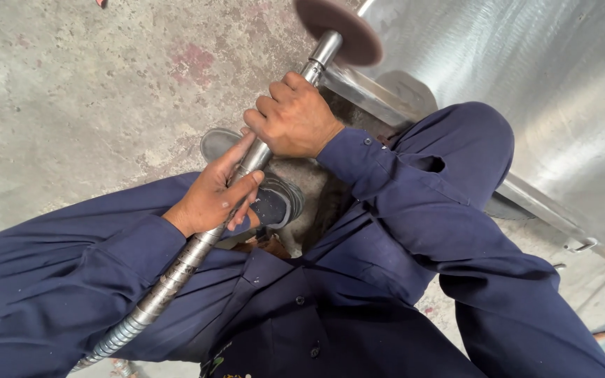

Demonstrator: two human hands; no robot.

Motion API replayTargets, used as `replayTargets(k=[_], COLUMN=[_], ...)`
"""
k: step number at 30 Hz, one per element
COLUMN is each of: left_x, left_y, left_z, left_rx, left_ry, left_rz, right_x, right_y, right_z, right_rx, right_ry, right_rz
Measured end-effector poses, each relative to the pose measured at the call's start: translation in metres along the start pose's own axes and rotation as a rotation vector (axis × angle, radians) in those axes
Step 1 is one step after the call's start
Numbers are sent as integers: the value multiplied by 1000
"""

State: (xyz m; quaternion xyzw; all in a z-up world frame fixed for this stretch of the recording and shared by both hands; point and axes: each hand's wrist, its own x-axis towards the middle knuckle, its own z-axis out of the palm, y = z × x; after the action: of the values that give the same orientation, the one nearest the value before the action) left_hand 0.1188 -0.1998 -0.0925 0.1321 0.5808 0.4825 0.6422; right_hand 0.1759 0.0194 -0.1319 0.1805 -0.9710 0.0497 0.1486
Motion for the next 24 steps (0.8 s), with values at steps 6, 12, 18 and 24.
replayTargets(k=[6, 12, 18, 24], left_x=[3, 8, 9, -2], left_y=[7, 11, 12, 24], left_z=[-2, -4, -6, 8], left_rx=[13, 17, 12, 55], left_ry=[36, 32, 26, -27], left_rz=[-17, 10, 21, -99], right_x=[5, 9, 10, -9], right_y=[5, 12, 11, -1], right_z=[5, 6, -1, -14], right_rx=[15, 12, 3, -24], right_ry=[13, 6, 1, -22], right_rz=[-8, -1, 8, 58])
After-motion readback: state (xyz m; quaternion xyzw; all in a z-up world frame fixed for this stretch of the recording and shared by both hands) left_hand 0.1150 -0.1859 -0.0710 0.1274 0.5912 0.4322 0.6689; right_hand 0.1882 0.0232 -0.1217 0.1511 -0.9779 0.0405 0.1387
